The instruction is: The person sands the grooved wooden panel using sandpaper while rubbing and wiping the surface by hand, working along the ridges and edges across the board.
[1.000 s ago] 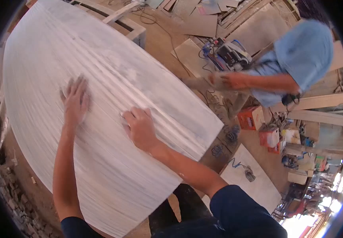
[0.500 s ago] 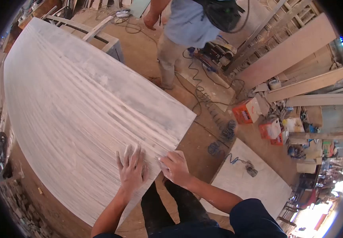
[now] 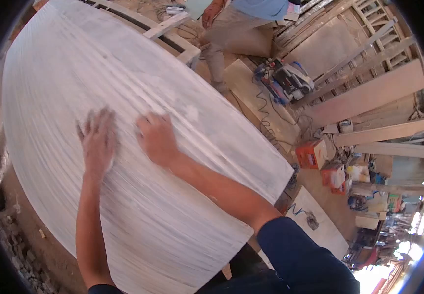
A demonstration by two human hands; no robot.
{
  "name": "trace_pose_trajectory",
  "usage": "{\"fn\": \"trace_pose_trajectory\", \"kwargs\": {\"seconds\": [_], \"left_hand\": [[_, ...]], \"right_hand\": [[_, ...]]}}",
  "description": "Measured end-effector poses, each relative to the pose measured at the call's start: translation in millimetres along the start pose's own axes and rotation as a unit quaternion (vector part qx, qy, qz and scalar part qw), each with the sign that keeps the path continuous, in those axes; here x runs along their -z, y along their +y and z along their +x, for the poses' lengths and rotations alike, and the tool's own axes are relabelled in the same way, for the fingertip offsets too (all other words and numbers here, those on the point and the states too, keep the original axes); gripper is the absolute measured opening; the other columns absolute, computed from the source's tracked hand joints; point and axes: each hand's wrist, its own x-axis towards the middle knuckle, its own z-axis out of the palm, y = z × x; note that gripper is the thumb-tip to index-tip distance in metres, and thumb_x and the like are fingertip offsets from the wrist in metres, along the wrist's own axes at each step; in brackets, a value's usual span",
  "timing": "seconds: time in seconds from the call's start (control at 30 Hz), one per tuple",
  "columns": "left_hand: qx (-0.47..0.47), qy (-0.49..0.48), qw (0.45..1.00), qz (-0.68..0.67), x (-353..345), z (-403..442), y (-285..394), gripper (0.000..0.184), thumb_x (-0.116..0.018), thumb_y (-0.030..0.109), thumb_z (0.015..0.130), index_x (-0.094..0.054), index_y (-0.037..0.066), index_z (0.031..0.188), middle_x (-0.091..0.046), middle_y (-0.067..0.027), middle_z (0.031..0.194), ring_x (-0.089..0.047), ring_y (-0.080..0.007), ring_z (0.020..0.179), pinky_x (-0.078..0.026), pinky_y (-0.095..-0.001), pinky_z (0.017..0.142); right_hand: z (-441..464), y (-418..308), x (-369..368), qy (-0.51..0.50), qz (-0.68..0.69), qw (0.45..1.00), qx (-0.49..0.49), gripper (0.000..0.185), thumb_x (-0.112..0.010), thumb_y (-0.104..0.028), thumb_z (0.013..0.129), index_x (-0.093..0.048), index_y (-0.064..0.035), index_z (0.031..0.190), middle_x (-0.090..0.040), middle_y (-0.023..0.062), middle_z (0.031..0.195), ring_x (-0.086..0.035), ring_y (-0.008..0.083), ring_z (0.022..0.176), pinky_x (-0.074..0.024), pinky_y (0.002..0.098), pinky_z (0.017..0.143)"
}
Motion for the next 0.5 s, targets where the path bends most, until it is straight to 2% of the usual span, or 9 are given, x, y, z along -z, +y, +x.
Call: {"fn": "trace_pose_trajectory", "kwargs": {"seconds": [0.03,0.07,0.13,0.23,0.33,0.5], "left_hand": [[0.072,0.016,0.997,0.007,-4,11,-20,0.046,-0.044,0.028,0.099,-0.050,0.015,0.142,-0.040,-0.0046,0.153,-0.030,-0.0326,0.144,-0.010,-0.0569,0.120],[0.075,0.016,0.997,0.004,-8,19,-32,0.046,-0.044,0.028,0.099,-0.050,0.015,0.142,-0.040,-0.0046,0.153,-0.030,-0.0326,0.144,-0.010,-0.0569,0.120],[0.208,0.049,0.976,-0.027,-15,30,-43,0.048,-0.035,0.032,0.103,-0.043,0.014,0.147,-0.037,-0.0044,0.156,-0.028,-0.0290,0.146,-0.010,-0.0558,0.119],[0.222,0.028,0.975,-0.020,-16,31,-47,0.051,-0.033,0.036,0.105,-0.038,0.014,0.150,-0.036,-0.0041,0.156,-0.025,-0.0301,0.147,-0.012,-0.0545,0.119],[0.207,0.047,0.977,-0.017,-16,30,-47,0.050,-0.035,0.033,0.103,-0.042,0.011,0.147,-0.036,-0.0043,0.156,-0.027,-0.0280,0.146,-0.012,-0.0563,0.119],[0.208,0.040,0.977,-0.022,-6,30,-43,0.052,-0.034,0.036,0.104,-0.042,0.007,0.146,-0.038,-0.0080,0.155,-0.026,-0.0293,0.146,-0.014,-0.0520,0.119]], "right_hand": [[35,-4,-28,0.012,-0.005,1.000,0.003,0.020,-0.069,-0.013,0.077,-0.061,-0.0073,0.095,-0.060,0.0116,0.094,-0.058,0.0297,0.097,-0.0389,0.0443,0.087],[69,-8,-53,0.022,-0.007,1.000,0.008,0.019,-0.068,-0.014,0.078,-0.062,-0.0073,0.095,-0.061,0.0118,0.095,-0.059,0.0296,0.098,-0.0390,0.0442,0.088],[132,-20,-94,0.033,-0.020,0.999,0.012,0.017,-0.064,-0.015,0.082,-0.063,-0.0078,0.097,-0.063,0.0118,0.098,-0.060,0.0290,0.100,-0.0391,0.0443,0.091],[209,-35,-136,0.006,-0.043,0.999,-0.003,0.014,-0.059,-0.015,0.088,-0.065,-0.0093,0.099,-0.066,0.0112,0.101,-0.063,0.0269,0.101,-0.0389,0.0449,0.093],[240,-44,-154,-0.001,-0.111,0.994,-0.006,0.014,-0.057,-0.016,0.090,-0.065,-0.0103,0.100,-0.068,0.0106,0.102,-0.064,0.0252,0.100,-0.0388,0.0443,0.093],[194,-41,-124,-0.021,-0.093,0.995,-0.018,0.016,-0.055,-0.016,0.091,-0.064,-0.0112,0.103,-0.067,0.0105,0.103,-0.063,0.0255,0.102,-0.0388,0.0436,0.093]]}}
